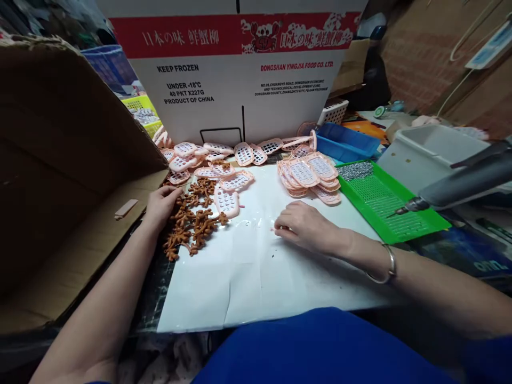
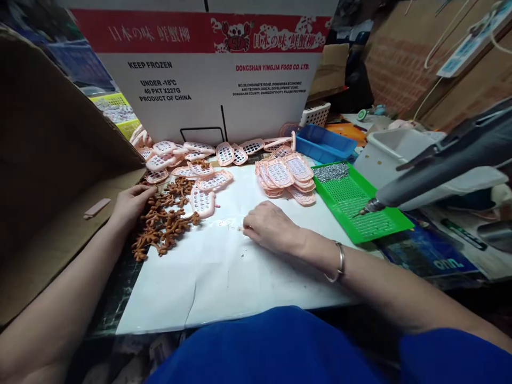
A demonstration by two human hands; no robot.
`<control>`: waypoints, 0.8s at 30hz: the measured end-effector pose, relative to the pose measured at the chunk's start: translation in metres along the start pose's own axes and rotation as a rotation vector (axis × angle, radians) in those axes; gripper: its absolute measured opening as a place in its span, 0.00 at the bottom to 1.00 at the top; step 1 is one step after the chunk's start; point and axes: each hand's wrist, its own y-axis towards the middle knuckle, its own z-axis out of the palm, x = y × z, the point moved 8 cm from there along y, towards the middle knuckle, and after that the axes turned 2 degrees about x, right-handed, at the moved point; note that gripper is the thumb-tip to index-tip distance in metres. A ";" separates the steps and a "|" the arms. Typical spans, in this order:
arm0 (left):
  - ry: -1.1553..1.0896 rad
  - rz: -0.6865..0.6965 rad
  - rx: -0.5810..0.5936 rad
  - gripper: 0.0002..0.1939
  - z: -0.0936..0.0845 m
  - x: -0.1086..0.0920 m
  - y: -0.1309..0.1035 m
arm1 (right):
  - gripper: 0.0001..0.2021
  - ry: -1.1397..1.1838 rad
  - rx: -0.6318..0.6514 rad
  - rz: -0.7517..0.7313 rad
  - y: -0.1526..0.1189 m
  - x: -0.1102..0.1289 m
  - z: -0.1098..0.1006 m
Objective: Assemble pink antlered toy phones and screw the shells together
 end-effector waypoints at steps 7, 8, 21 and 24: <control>-0.106 0.034 0.124 0.18 0.021 -0.027 0.003 | 0.10 -0.043 -0.055 -0.100 -0.042 -0.012 0.025; -0.096 0.053 0.125 0.18 0.016 -0.033 0.005 | 0.09 -0.053 -0.081 -0.117 -0.045 -0.012 0.026; 0.640 0.222 -0.100 0.07 -0.015 -0.037 0.057 | 0.03 -0.025 -0.222 -0.152 -0.055 -0.024 0.033; 0.768 0.265 -0.044 0.08 0.004 -0.036 0.063 | 0.07 0.004 -0.241 -0.163 -0.056 -0.024 0.035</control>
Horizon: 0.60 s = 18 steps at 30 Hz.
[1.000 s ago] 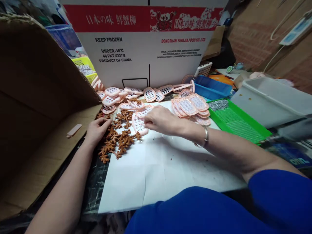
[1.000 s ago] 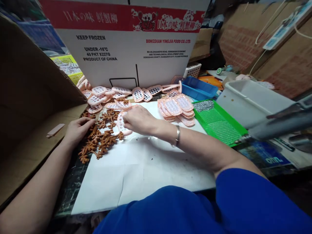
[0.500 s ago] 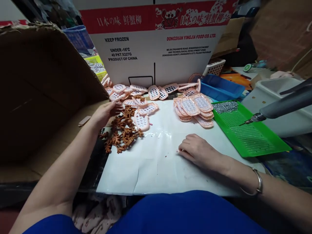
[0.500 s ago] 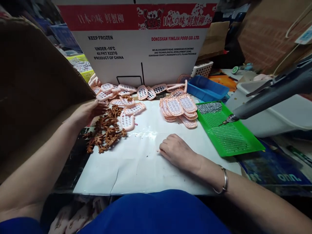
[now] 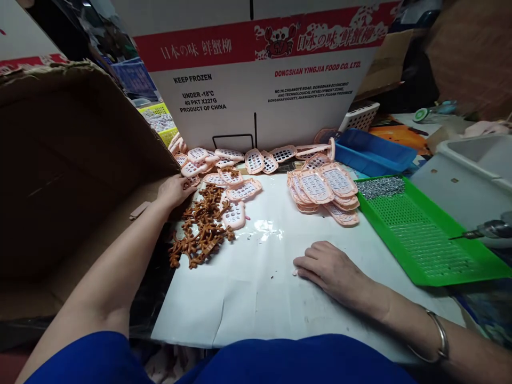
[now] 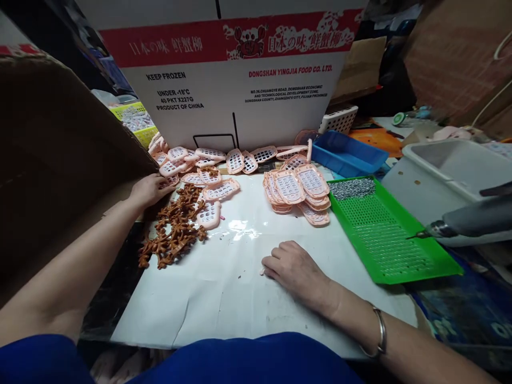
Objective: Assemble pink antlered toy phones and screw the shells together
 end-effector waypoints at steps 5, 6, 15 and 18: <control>0.113 0.090 0.038 0.08 0.008 -0.017 -0.003 | 0.08 0.056 0.030 0.023 -0.002 0.000 0.005; 0.118 0.111 0.042 0.08 0.009 -0.021 -0.007 | 0.07 0.051 0.038 0.022 -0.002 0.001 0.006; -0.060 0.110 -0.140 0.08 -0.035 -0.045 -0.061 | 0.10 0.075 0.122 -0.035 -0.004 0.004 0.008; -0.231 0.002 -0.240 0.08 -0.061 -0.027 -0.082 | 0.10 0.085 0.144 -0.037 -0.003 0.005 0.009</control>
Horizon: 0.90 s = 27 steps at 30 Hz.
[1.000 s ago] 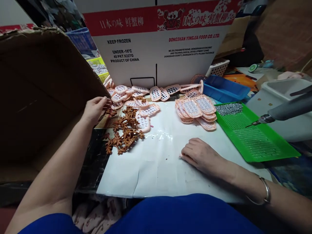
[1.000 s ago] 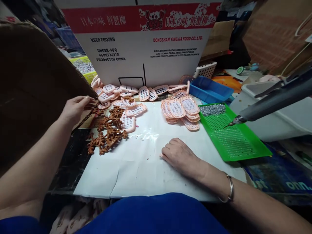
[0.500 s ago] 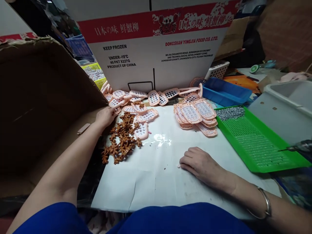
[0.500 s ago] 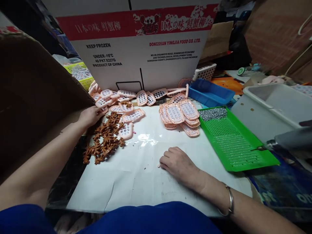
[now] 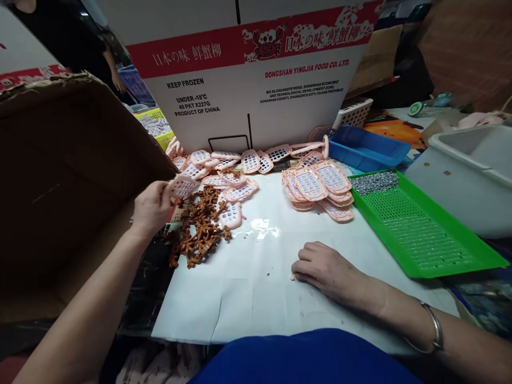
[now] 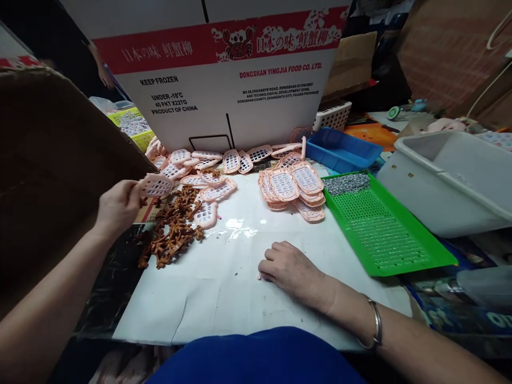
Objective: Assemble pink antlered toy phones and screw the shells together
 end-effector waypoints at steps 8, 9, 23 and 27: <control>-0.492 -0.196 -0.218 0.20 -0.052 0.024 -0.039 | 0.05 0.033 0.163 0.051 0.005 0.001 0.001; -0.566 -0.183 -0.246 0.23 -0.055 0.022 -0.044 | 0.05 0.041 0.180 0.055 0.006 0.001 0.001; -0.627 0.282 0.354 0.09 0.058 -0.103 -0.182 | 0.09 0.035 0.215 0.314 -0.009 -0.029 -0.016; -0.618 0.337 0.404 0.08 0.071 -0.116 -0.197 | 0.10 0.030 0.274 0.441 -0.018 -0.040 -0.020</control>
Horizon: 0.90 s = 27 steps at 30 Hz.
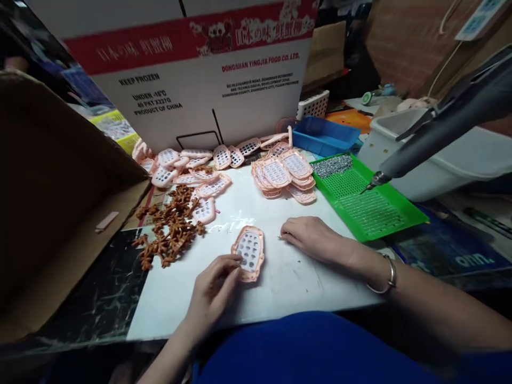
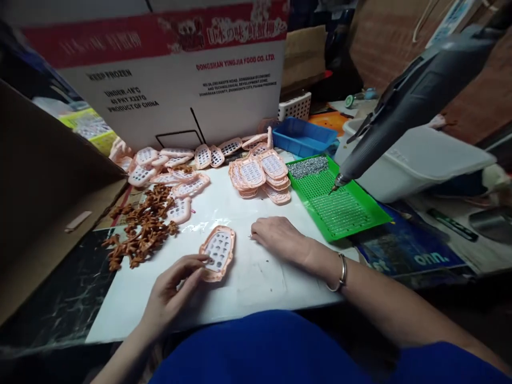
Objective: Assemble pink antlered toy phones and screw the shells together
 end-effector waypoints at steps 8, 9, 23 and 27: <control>0.067 0.065 -0.086 0.06 0.011 -0.022 0.018 | 0.08 0.049 -0.127 -0.249 -0.007 0.018 -0.008; 0.017 0.016 -0.069 0.08 0.017 -0.022 0.022 | 0.09 0.046 -0.134 -0.284 -0.009 0.024 -0.009; -0.591 -0.448 -0.172 0.20 0.055 -0.005 0.032 | 0.19 0.064 -0.769 -0.520 -0.054 0.024 -0.019; -0.668 -0.529 -0.136 0.23 0.064 -0.006 0.029 | 0.19 -0.304 -0.903 -0.543 -0.064 0.047 -0.010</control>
